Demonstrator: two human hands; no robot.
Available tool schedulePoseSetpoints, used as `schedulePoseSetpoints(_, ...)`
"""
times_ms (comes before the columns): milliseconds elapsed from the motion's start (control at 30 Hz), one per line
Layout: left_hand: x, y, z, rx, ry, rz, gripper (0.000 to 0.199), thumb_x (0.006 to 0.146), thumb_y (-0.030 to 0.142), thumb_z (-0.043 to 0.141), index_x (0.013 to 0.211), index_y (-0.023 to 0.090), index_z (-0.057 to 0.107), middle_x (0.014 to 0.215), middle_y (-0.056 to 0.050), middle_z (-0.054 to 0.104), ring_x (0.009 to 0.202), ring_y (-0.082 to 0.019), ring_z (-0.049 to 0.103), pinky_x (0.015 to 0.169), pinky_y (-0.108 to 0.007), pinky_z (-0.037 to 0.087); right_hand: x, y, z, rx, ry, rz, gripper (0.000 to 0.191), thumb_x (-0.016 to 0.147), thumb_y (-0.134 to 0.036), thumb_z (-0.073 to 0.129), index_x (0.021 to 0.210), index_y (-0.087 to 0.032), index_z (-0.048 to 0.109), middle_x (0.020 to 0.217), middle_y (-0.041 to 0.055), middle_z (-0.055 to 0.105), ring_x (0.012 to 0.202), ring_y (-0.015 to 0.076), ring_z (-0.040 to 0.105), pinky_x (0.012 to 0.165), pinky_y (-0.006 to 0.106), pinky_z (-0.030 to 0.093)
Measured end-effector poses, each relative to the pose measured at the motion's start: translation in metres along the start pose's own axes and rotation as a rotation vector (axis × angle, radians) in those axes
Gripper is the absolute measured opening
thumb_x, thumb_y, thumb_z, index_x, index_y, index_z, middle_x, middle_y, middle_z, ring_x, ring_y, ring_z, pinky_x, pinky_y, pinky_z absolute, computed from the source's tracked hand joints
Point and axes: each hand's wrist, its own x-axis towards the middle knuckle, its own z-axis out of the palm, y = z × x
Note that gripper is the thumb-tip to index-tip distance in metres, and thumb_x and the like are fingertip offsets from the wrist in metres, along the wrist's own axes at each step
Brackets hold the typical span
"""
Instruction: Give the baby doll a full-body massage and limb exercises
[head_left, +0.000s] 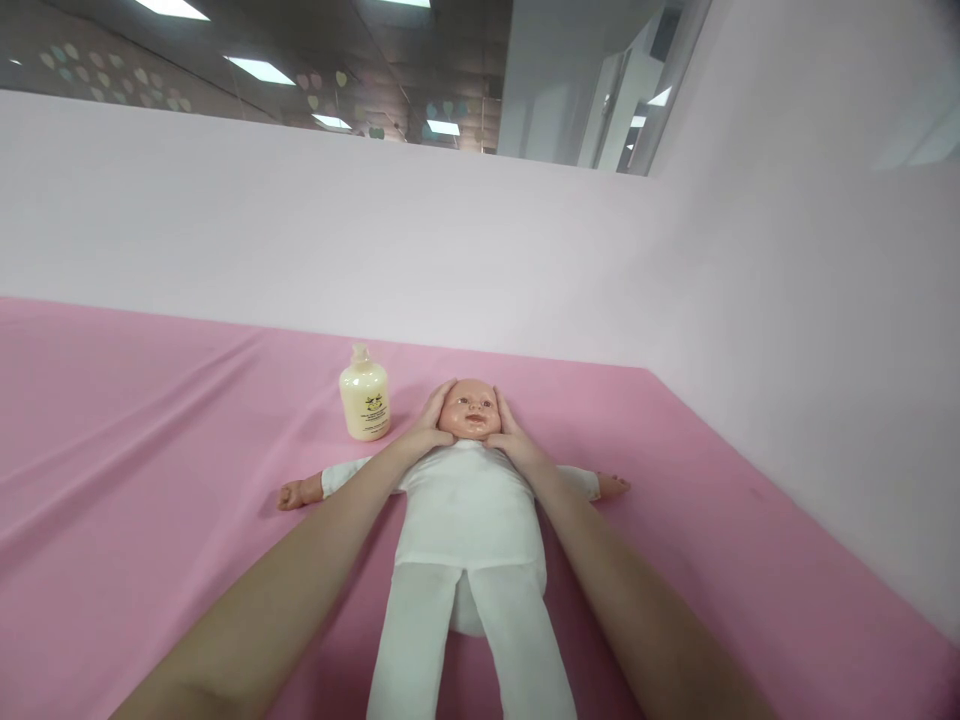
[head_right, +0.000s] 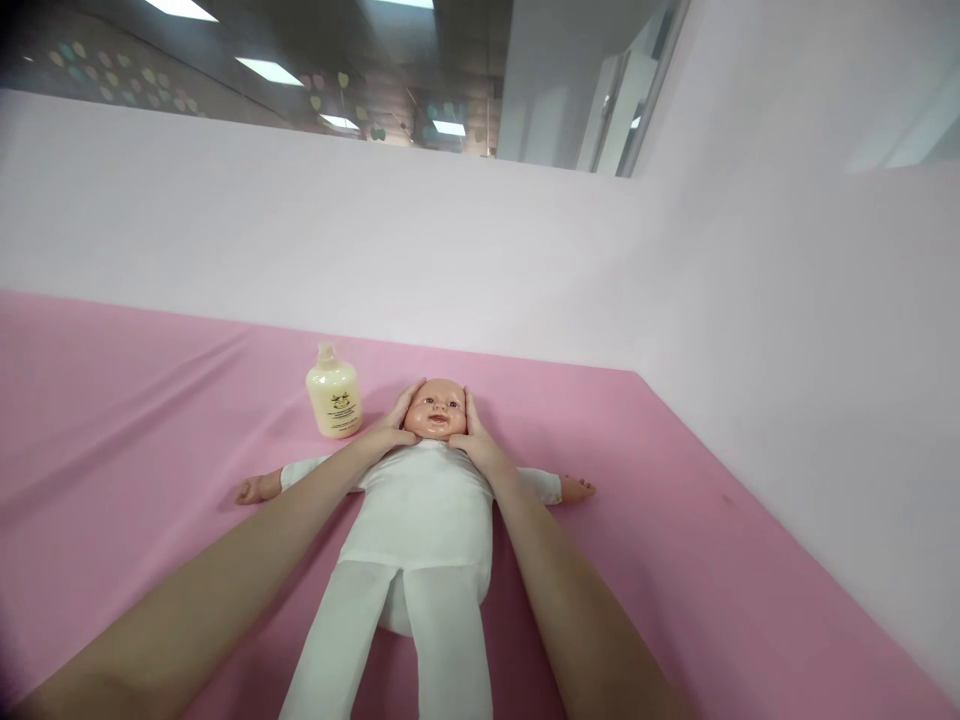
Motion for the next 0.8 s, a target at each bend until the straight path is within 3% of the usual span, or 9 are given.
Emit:
schedulePoseSetpoints(167, -0.001, 0.001, 0.0, 0.032, 0.009, 0.006, 0.111, 0.062, 0.011, 0.064, 0.162, 0.032, 0.021, 0.17, -0.002, 0.017, 0.156, -0.032, 0.017, 0.128, -0.046, 0.017, -0.001, -0.004, 0.002, -0.021, 0.002, 0.027, 0.132, 0.061, -0.015, 0.079, 0.162, -0.037, -0.001, 0.168, 0.0006, 0.025, 0.15, 0.0289, 0.037, 0.124, 0.048, 0.03)
schedulePoseSetpoints(400, -0.001, 0.002, 0.001, 0.004, 0.009, 0.0, 0.111, 0.063, 0.013, 0.068, 0.162, 0.03, 0.021, 0.168, -0.005, 0.022, 0.154, -0.034, 0.022, 0.127, -0.048, 0.02, -0.003, -0.012, 0.007, -0.021, 0.011, 0.036, 0.141, 0.058, -0.021, 0.088, 0.162, -0.033, -0.005, 0.167, 0.0073, 0.029, 0.147, 0.0295, 0.042, 0.122, 0.048, 0.034)
schedulePoseSetpoints(567, -0.002, 0.003, 0.001, -0.006, -0.002, -0.02, 0.111, 0.063, 0.013, 0.07, 0.162, 0.031, 0.021, 0.168, -0.005, 0.023, 0.154, -0.034, 0.024, 0.126, -0.049, 0.021, -0.002, -0.009, 0.006, -0.028, 0.008, 0.025, 0.144, 0.057, -0.026, 0.093, 0.162, -0.033, -0.005, 0.167, 0.0087, 0.029, 0.148, 0.0281, 0.041, 0.123, 0.047, 0.033)
schedulePoseSetpoints(800, -0.004, 0.009, 0.006, -0.057, 0.055, -0.057, 0.114, 0.064, 0.024, 0.085, 0.16, 0.034, 0.026, 0.169, -0.005, 0.021, 0.155, -0.034, 0.023, 0.126, -0.045, 0.024, -0.003, -0.009, 0.006, 0.008, 0.025, 0.061, 0.14, 0.058, -0.021, 0.09, 0.162, -0.037, -0.003, 0.168, 0.0055, 0.027, 0.147, 0.0278, 0.042, 0.121, 0.047, 0.036)
